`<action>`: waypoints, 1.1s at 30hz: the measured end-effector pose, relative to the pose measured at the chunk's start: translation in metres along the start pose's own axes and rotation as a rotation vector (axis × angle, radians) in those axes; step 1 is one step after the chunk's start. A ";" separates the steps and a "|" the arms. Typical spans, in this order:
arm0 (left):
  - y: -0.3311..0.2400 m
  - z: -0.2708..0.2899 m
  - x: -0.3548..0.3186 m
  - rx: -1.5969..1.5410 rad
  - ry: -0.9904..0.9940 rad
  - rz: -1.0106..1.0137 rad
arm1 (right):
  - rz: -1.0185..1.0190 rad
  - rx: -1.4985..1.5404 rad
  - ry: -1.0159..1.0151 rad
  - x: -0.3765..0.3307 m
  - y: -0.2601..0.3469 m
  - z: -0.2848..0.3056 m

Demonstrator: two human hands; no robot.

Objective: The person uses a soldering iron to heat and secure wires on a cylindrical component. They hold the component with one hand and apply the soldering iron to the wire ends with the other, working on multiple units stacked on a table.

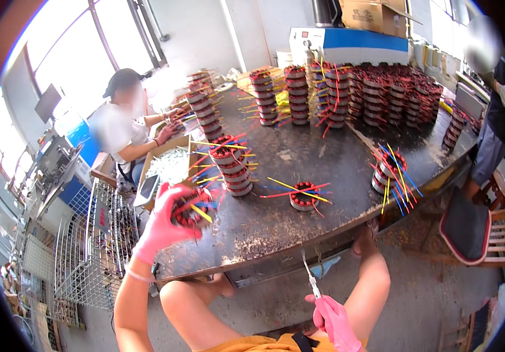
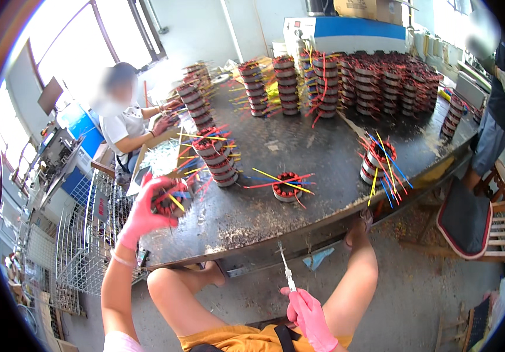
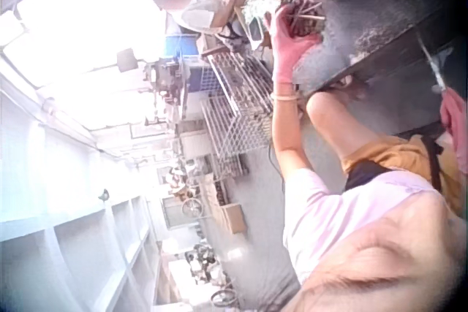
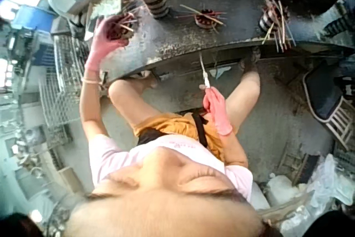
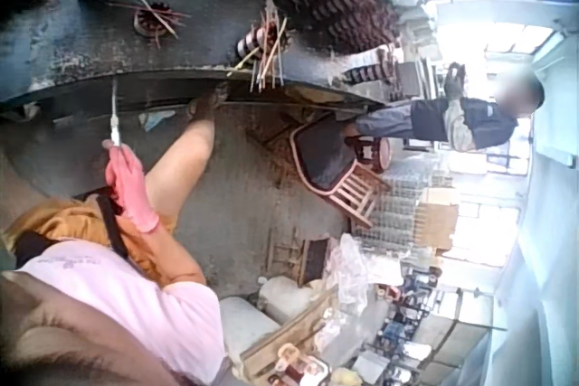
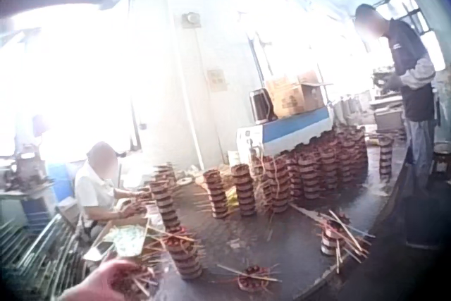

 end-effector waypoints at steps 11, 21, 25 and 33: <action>0.051 0.029 0.156 -0.089 -0.184 0.143 | 0.199 0.039 -0.049 0.006 0.017 0.014; 0.072 -0.001 0.171 -0.155 -0.051 0.090 | 0.239 0.042 -0.030 0.009 0.017 0.017; 0.071 0.004 0.172 0.045 -0.047 0.008 | 0.193 0.076 -0.016 0.011 0.014 0.010; 0.046 0.008 0.172 0.134 -0.123 0.190 | 0.223 0.063 -0.031 0.007 0.013 0.011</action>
Point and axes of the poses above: each hand's wrist, its own x-axis towards the middle knuckle, its own z-axis out of the back of the hand, y = z × x, the point moved 8 cm from there along x, towards the middle knuckle, and after that the axes turned 9 degrees about y, right-handed, at the moved point
